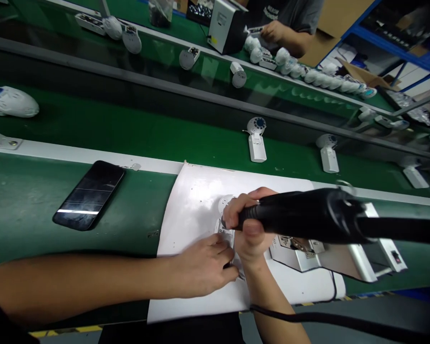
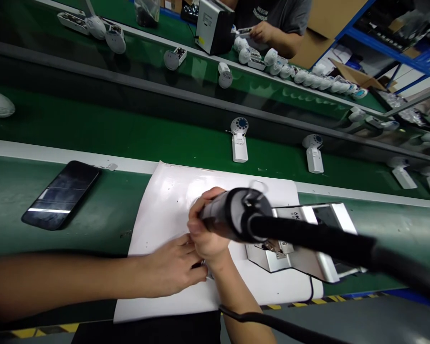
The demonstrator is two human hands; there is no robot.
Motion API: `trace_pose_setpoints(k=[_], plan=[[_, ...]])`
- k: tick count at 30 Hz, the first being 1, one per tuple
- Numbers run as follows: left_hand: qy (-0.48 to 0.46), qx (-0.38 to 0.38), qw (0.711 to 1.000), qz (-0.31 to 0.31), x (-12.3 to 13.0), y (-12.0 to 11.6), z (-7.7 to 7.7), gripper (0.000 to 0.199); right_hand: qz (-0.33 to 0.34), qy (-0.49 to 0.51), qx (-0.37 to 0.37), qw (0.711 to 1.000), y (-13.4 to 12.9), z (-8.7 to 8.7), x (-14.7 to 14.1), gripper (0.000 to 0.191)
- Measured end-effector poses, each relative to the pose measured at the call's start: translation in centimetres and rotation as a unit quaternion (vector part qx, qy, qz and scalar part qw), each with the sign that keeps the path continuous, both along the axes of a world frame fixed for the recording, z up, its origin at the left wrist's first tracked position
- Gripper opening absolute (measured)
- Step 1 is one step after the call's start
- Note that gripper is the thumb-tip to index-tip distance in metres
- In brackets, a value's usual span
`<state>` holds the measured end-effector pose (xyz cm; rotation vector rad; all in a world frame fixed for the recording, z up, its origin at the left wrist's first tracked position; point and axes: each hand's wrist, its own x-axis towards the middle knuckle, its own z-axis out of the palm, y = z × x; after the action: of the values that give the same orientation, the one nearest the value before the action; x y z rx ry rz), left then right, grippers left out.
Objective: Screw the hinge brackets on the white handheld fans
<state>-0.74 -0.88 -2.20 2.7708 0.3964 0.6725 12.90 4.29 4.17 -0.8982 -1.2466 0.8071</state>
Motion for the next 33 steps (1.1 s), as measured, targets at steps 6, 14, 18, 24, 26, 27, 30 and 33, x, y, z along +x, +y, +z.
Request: trace_pose_setpoints(k=[6,14,18,24,26,27,30,33], plan=[[-0.021,-0.018,1.0,-0.005,0.1,-0.5,-1.4,0.009,-0.004,-0.003,-0.01,1.0,-0.1,-1.4,-0.3,0.045],[-0.062,0.002,0.998,0.025,0.1,-0.4,-1.3,0.023,-0.019,0.012,0.078,0.997,-0.4,1.0,0.0,0.048],[-0.059,0.002,0.998,0.017,-0.3,-0.2,-0.1,0.022,-0.192,0.0,0.182,0.964,-3.1,4.8,5.1,0.05],[-0.047,-0.005,0.999,0.01,-0.4,-0.2,0.0,0.022,-0.358,-0.052,0.144,0.921,-4.6,6.4,10.2,0.045],[-0.044,-0.007,0.999,0.012,-0.4,-0.2,0.1,0.022,-0.346,-0.042,0.126,0.929,-4.8,6.1,9.8,0.045],[-0.04,-0.008,0.999,0.011,-0.4,-0.2,0.1,0.021,-0.337,-0.035,0.12,0.933,-4.9,6.0,9.3,0.046],[-0.028,-0.004,1.0,0.009,-0.4,-0.2,0.4,0.02,-0.251,-0.003,0.104,0.962,-4.9,5.6,7.1,0.048],[-0.035,-0.001,0.999,0.014,-0.3,0.0,0.5,0.02,-0.147,0.047,0.106,0.982,-4.0,4.8,4.4,0.05]])
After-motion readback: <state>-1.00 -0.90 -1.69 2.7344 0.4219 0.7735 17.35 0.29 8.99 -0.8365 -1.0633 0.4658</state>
